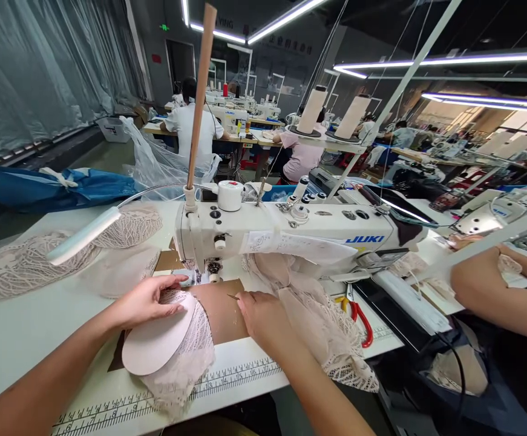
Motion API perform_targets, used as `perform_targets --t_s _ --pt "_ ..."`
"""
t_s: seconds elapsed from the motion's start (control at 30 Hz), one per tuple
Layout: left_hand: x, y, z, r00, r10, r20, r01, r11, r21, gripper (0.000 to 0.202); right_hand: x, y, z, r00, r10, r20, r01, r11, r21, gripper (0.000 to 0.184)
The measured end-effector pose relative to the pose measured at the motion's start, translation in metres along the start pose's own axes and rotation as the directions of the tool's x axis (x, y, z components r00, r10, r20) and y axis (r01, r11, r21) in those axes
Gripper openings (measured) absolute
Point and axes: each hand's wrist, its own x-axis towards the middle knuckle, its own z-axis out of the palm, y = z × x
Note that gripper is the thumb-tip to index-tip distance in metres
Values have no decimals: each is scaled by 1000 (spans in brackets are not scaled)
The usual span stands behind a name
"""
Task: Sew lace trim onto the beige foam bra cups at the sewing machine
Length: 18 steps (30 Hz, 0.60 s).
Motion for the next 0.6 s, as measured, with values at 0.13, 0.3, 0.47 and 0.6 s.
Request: perform_targets --t_s 0.13,0.3,0.47,0.6 --pt "-2 -4 8 994 -39 99 65 958 -278 34 4 -12 12 997 -71 -40 81 923 375 32" --pt "-10 -9 12 980 2 199 91 883 -460 35 21 -26 21 995 -100 -2 77 751 656 42" --pt "-15 -8 12 961 31 276 153 769 -621 33 31 -33 19 992 -112 50 32 630 776 38" --pt "-15 -7 13 962 51 268 134 768 -626 32 32 -36 17 988 -122 99 -18 538 843 34"
